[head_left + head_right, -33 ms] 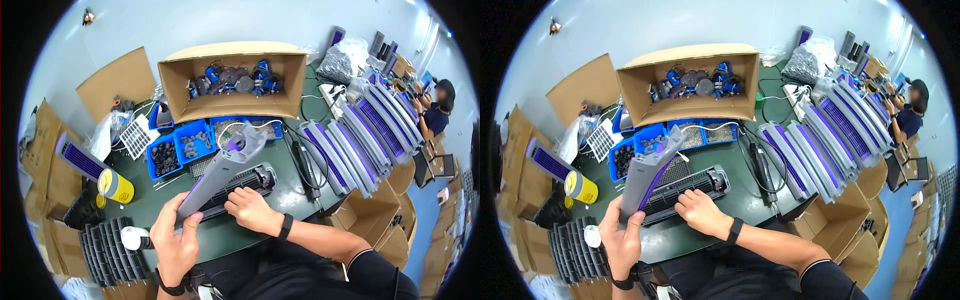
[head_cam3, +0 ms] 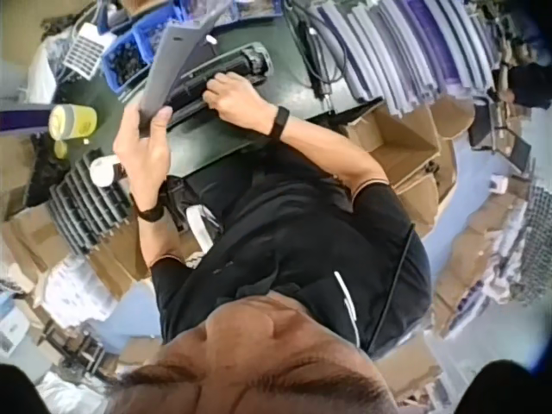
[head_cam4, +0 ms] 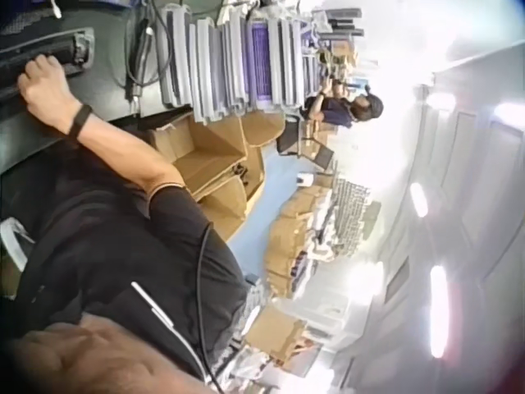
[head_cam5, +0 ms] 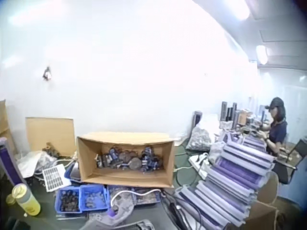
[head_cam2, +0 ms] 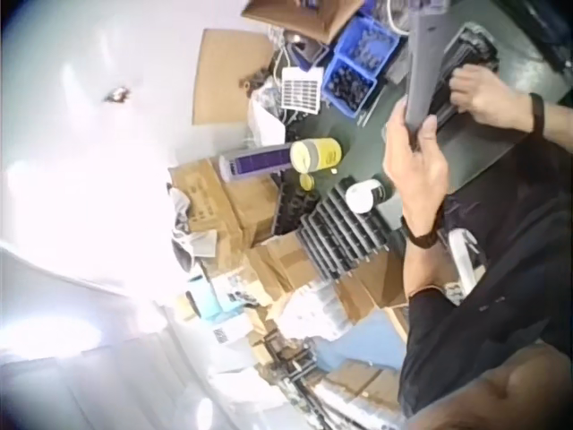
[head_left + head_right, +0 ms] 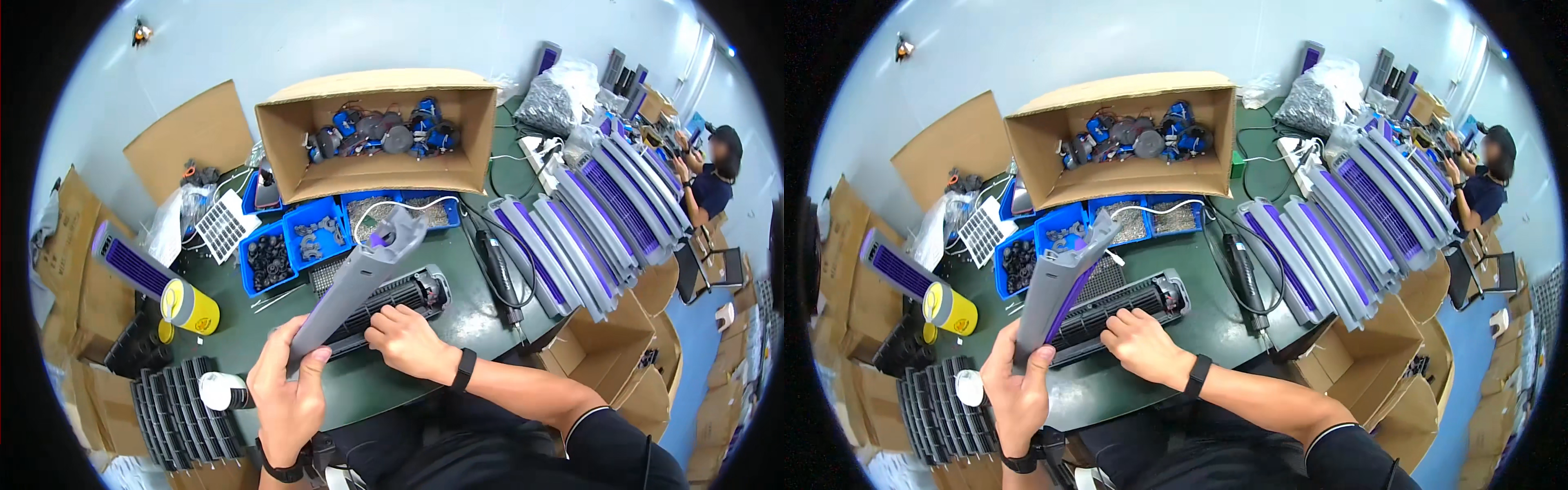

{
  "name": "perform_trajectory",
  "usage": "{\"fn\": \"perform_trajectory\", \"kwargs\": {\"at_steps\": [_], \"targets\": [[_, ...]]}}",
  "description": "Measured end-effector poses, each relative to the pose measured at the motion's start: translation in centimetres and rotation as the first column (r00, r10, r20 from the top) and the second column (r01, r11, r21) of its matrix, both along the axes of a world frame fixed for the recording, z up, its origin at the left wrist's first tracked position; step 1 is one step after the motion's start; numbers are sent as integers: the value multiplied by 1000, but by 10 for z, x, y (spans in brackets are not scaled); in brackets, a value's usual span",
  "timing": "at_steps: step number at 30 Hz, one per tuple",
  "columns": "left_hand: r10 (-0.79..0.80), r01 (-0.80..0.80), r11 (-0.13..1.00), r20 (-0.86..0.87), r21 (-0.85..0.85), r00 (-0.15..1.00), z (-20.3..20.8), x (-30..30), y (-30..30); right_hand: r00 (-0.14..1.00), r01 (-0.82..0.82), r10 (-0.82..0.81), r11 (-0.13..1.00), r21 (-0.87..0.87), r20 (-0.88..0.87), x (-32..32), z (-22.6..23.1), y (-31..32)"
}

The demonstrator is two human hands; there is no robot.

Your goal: The person assembles a gray and purple electronic device by connecting internal wires, attaching a front grille, and securing a back cover. They use a hot glue gun to apply adhesive to the device's casing and then place the finished unit on a stack of similar devices.

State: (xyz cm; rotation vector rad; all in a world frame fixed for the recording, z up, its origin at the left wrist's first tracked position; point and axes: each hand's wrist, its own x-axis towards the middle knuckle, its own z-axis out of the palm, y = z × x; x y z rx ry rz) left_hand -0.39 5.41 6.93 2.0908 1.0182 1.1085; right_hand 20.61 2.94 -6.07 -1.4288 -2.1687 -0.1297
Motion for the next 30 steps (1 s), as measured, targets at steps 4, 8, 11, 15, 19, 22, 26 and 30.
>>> {"fn": "perform_trajectory", "kwargs": {"at_steps": [4,8,11,15,19,22,26,30], "targets": [[-63,59,994,-46,-94,997,-7,-3,-5,995,-19,9,995,-101,-96,-2,17,-24],[-256,211,950,-187,-230,948,-11,7,-5,958,-260,198,905,-337,-206,36,95,-100],[-397,277,908,-441,-313,805,-22,7,1,831,-514,344,777,-364,-438,62,148,-113],[-411,319,911,-505,-262,759,-46,20,2,959,-197,103,912,-360,-264,83,183,-64],[-320,276,947,-481,-161,816,-58,33,5,991,-115,70,875,-470,-112,93,130,43],[-226,248,969,-473,-16,852,-73,30,9,994,-19,84,762,-647,71,69,104,94],[-202,241,970,-471,22,859,-74,34,5,965,141,47,735,-664,257,59,79,127],[-187,248,966,-463,74,866,-74,34,2,966,161,-40,866,-474,254,65,78,127]]}}
